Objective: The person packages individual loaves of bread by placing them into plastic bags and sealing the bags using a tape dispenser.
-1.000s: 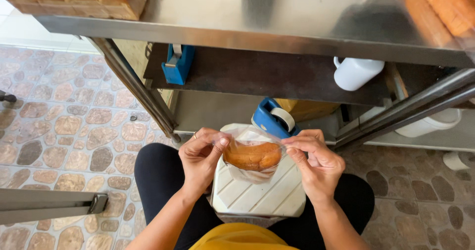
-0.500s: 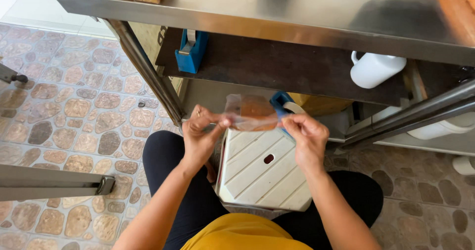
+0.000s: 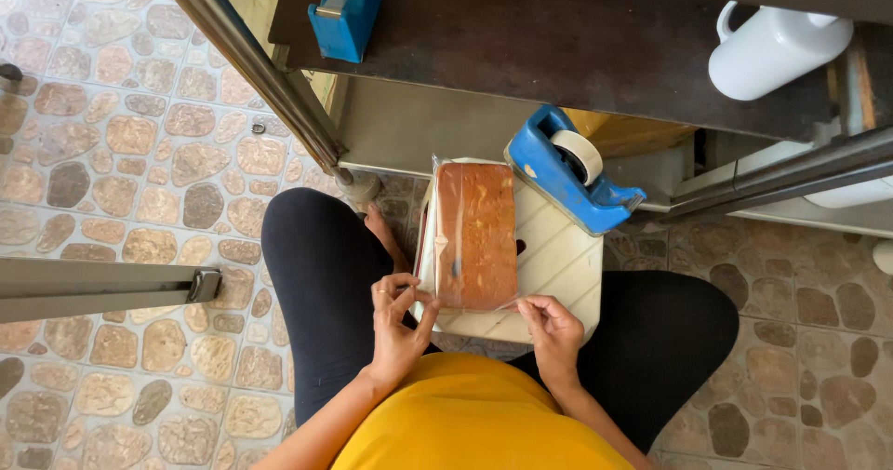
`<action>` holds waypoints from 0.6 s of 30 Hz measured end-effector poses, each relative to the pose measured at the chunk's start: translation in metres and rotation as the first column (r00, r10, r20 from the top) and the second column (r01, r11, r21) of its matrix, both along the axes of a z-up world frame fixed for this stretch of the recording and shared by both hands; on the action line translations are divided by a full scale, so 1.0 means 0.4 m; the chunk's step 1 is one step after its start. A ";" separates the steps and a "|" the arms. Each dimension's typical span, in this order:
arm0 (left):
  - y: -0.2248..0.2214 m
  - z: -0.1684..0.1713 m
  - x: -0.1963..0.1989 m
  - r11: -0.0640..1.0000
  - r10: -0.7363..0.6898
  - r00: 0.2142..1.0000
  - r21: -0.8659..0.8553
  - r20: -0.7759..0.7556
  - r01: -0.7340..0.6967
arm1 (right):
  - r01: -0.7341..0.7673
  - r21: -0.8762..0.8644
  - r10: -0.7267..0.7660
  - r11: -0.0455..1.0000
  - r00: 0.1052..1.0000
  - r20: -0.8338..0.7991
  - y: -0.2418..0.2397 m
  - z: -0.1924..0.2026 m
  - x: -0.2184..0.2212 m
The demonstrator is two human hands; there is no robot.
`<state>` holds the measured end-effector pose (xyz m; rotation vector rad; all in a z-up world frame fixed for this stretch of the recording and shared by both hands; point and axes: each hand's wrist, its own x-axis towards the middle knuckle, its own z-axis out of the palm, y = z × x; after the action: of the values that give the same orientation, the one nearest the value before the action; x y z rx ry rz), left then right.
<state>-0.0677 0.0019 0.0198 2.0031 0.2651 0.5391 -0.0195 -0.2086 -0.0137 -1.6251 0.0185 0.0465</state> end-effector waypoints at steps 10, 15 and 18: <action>0.001 0.005 0.026 0.985 -0.173 0.979 0.016 0.105 0.172 | 0.001 -0.189 0.058 0.982 0.951 0.304 -0.014 0.031 0.021; -0.008 0.021 0.050 0.950 -0.105 0.991 -0.287 0.077 0.123 | -0.005 -0.013 0.002 1.000 0.988 -0.155 -0.012 0.013 0.069; -0.010 0.025 0.057 0.915 -0.080 0.997 -0.397 0.002 0.074 | -0.007 -0.020 0.001 1.000 0.967 -0.255 -0.019 -0.028 0.089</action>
<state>-0.0450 -0.0023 0.0297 1.6144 0.2783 0.3848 0.0160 -0.2162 -0.0250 -1.6303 0.2141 0.2591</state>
